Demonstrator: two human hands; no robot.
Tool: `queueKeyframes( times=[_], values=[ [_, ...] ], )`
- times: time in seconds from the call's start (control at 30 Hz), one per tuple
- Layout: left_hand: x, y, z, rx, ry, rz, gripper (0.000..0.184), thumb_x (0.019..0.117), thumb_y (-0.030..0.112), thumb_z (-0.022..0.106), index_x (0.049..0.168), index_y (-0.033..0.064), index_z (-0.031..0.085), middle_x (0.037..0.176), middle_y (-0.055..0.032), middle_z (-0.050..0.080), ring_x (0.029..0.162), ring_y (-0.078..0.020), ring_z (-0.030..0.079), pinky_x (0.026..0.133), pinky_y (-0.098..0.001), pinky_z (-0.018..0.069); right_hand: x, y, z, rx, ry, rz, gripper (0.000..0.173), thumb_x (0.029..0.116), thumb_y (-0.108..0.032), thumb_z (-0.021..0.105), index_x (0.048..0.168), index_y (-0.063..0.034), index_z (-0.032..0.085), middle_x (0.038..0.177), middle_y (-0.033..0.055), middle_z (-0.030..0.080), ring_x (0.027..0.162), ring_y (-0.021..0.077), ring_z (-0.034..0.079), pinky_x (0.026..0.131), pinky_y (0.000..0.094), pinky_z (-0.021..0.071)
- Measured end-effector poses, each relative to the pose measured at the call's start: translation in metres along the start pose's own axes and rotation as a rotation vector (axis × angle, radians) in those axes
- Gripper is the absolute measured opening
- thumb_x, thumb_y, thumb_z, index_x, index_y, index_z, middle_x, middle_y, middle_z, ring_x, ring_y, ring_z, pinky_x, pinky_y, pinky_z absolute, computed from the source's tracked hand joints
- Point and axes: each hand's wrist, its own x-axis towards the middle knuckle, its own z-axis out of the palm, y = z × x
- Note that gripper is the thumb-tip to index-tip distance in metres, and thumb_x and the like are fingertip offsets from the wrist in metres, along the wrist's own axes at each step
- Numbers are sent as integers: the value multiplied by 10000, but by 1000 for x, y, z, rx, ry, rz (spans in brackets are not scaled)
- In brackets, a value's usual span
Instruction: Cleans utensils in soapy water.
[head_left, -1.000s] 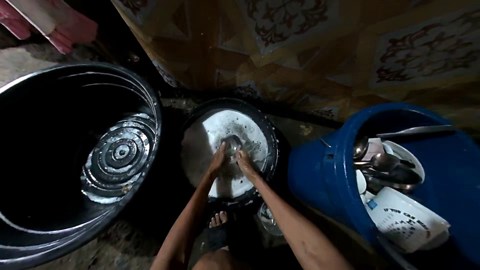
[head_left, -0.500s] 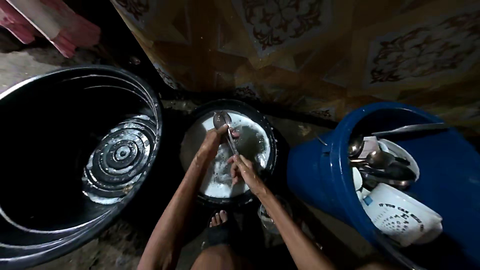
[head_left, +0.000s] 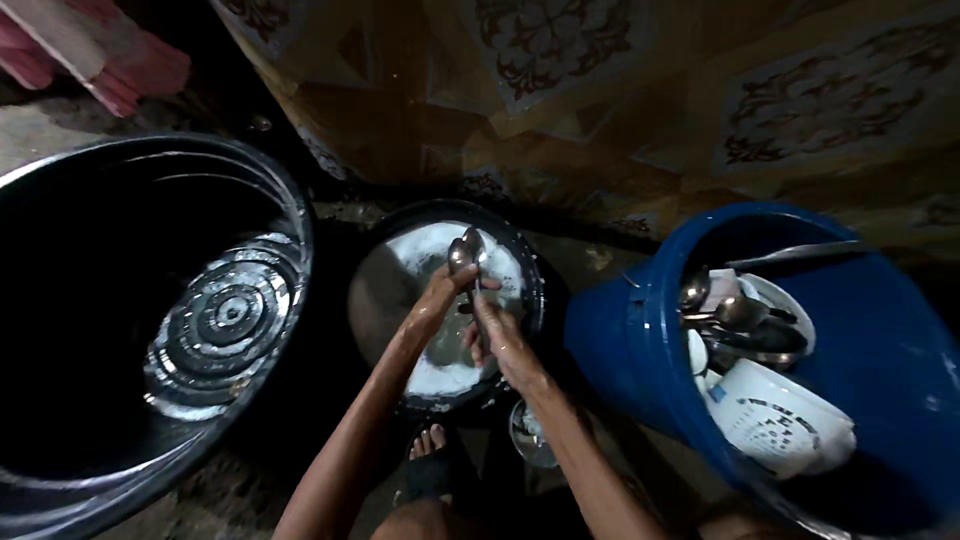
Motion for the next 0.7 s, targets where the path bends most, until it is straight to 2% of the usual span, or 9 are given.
queueKeyframes(
  times=[0.07,0.17,0.23,0.33,0.4,0.5,0.57,0.63,0.7],
  values=[
    [-1,-5,4,19,1,44,318,1112,267,412,1177,17,599,862,-19,700,775,-78,656,751,-257,550,-7,-4,1,-170,11,-35,373,1120,-241,343,1204,36,579,667,-49,421,499,21,358,474,194,340],
    [2,-13,3,53,8,148,641,1118,449,154,1195,-26,577,906,-42,704,833,-104,690,816,-315,583,-45,-36,-9,-614,130,-174,359,1112,-224,373,1188,27,618,831,100,596,715,177,556,697,353,485],
    [10,-25,-13,214,20,213,795,1091,458,9,1213,-84,577,1029,-104,725,952,-131,698,903,-330,562,-85,-54,-18,-799,404,-383,327,1082,-206,441,1167,35,645,797,149,665,682,258,657,642,427,547],
    [25,-44,-43,761,175,62,609,1132,396,239,1352,-66,570,1335,-298,597,1270,-431,561,1072,-591,409,-138,-72,-58,-938,803,-453,401,1074,-186,450,1396,31,549,791,127,681,608,222,655,558,411,567],
    [35,-64,-60,950,191,-17,615,1107,408,396,1461,-92,448,1485,-374,425,1364,-543,443,1124,-650,353,-162,-76,-100,-1022,967,-374,467,1079,-168,410,1507,18,437,851,167,683,647,260,656,596,451,561],
    [44,-95,-73,831,124,-34,657,1073,217,527,1550,-118,225,1523,-366,379,1416,-453,424,1180,-522,350,-177,-61,-163,-1198,1055,-290,432,1061,-107,408,1430,100,494,964,308,688,788,463,680,725,638,529],
    [48,-99,-70,879,17,-53,548,1025,56,568,1459,-195,349,1507,-377,394,1448,-449,371,1212,-484,287,-182,-63,-182,-1228,1010,-135,417,1060,-91,391,1413,89,524,1165,363,639,998,527,650,875,688,474],
    [55,-89,-56,1153,-106,-193,432,1030,64,554,1362,-202,483,1477,-385,430,1444,-498,354,1212,-531,262,-188,-75,-188,-1295,978,-13,421,1074,-118,385,1413,89,527,1319,386,561,1193,565,568,982,693,427],
    [72,-81,-36,1291,-153,-337,435,1055,99,513,1387,-180,478,1498,-381,410,1452,-517,331,1205,-567,245,-197,-80,-189,-1309,1038,-109,457,1074,-185,421,1409,108,526,1365,414,508,1266,583,503,1050,655,402]
  ],
)
